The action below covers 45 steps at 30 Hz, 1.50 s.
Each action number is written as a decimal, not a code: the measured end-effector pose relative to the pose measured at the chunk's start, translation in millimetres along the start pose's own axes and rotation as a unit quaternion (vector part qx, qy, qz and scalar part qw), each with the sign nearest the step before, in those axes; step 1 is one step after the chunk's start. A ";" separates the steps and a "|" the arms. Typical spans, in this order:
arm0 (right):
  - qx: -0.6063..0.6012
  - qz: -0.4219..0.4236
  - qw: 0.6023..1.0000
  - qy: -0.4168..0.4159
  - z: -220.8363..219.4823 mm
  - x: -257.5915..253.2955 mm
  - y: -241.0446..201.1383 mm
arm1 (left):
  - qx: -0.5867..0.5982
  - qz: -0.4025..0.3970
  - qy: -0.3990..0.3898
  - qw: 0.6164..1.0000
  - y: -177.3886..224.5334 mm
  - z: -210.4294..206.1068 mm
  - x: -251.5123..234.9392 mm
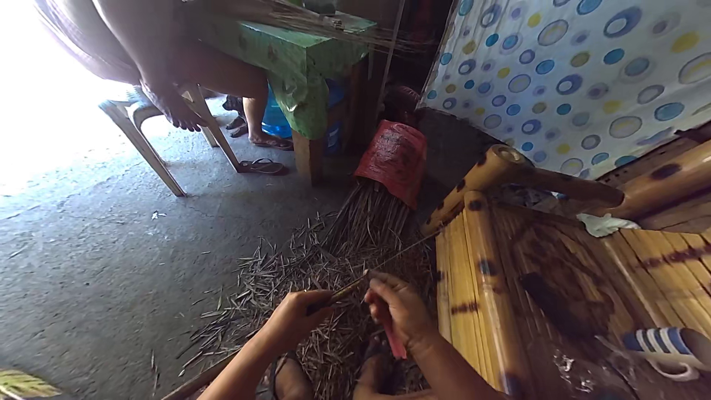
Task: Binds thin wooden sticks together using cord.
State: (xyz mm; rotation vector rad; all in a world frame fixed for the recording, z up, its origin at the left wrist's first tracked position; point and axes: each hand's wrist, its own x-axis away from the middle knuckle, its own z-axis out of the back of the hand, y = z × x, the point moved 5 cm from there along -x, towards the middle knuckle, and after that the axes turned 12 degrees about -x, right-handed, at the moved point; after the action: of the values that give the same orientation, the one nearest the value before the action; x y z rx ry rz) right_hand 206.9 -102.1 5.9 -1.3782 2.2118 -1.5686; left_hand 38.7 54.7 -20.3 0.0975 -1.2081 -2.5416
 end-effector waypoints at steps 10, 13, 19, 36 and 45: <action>-0.018 0.015 0.999 0.022 8.2 -8.1 -6.1 | -0.040 -0.028 0.022 0.999 0.2 0.0 1.5; -0.020 -0.013 1.000 0.005 -2.8 -0.1 5.4 | -0.074 -0.029 0.039 0.996 0.4 2.1 3.5; -0.029 0.033 0.999 0.031 13.6 -16.8 -19.0 | -0.086 -0.027 0.051 0.995 1.9 2.3 0.8; 0.007 0.083 0.996 0.044 17.9 -11.9 -30.6 | -0.078 -0.031 0.077 0.993 -2.7 7.3 3.6; -0.005 0.033 0.999 -0.006 5.6 -4.9 -8.3 | -0.082 -0.005 0.105 0.991 -3.7 7.3 2.4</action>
State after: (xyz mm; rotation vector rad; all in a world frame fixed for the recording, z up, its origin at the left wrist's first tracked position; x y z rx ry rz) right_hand 217.8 -103.0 8.0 -1.2991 2.2373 -1.5246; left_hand 34.0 61.5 -18.3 0.3249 -0.9174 -2.5523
